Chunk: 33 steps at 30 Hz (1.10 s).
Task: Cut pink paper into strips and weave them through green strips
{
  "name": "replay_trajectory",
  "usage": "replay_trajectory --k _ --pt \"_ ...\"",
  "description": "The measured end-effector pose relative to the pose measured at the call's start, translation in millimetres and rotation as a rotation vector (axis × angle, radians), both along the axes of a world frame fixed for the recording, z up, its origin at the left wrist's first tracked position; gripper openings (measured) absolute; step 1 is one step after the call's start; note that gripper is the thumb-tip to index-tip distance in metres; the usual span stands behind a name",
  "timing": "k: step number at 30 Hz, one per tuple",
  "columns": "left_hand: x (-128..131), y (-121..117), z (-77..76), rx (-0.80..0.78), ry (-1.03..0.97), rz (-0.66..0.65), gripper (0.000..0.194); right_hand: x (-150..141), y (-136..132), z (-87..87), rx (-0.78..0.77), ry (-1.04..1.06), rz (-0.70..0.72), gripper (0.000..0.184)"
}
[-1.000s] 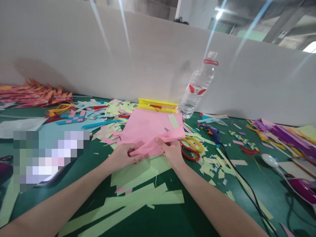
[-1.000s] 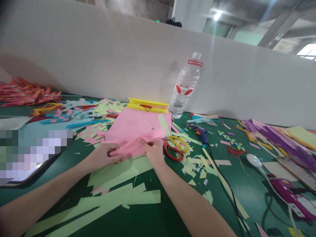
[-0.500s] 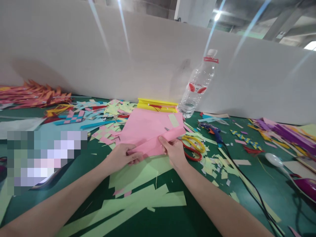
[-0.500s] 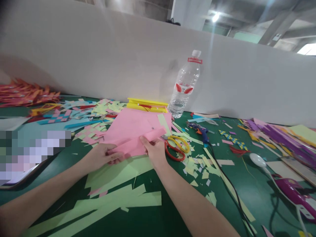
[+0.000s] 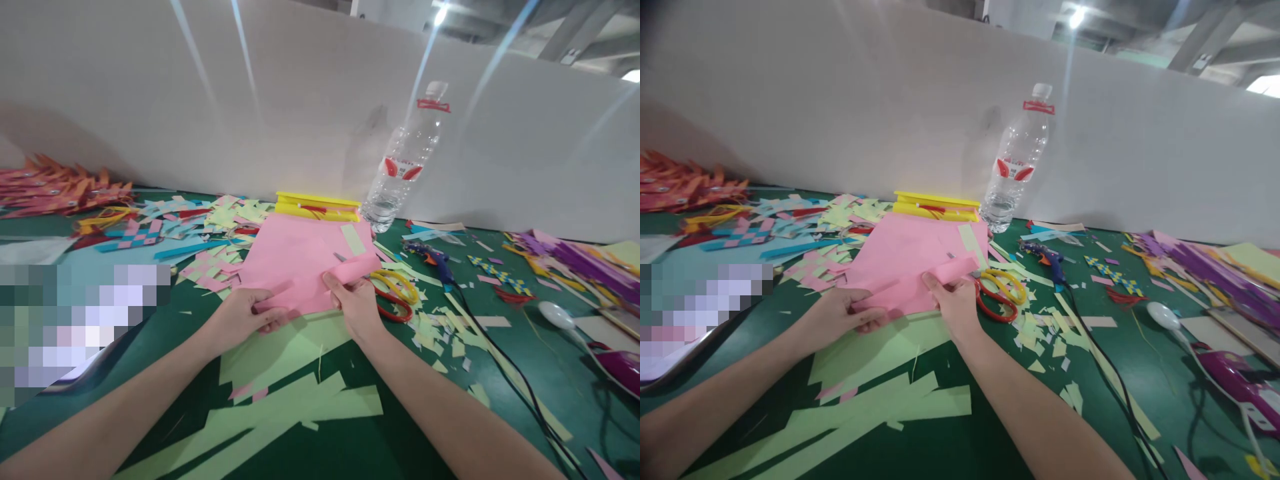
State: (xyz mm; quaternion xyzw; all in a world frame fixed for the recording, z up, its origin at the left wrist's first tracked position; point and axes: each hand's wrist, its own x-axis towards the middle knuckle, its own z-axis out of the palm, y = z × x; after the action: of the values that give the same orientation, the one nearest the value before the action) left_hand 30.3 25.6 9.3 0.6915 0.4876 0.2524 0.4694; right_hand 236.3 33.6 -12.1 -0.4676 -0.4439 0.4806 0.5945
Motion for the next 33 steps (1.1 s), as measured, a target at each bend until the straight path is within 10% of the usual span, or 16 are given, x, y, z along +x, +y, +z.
replay_trajectory --k 33 --pt "-3 -7 9.6 0.011 0.144 -0.129 0.038 19 -10 3.7 -0.008 0.207 -0.112 0.029"
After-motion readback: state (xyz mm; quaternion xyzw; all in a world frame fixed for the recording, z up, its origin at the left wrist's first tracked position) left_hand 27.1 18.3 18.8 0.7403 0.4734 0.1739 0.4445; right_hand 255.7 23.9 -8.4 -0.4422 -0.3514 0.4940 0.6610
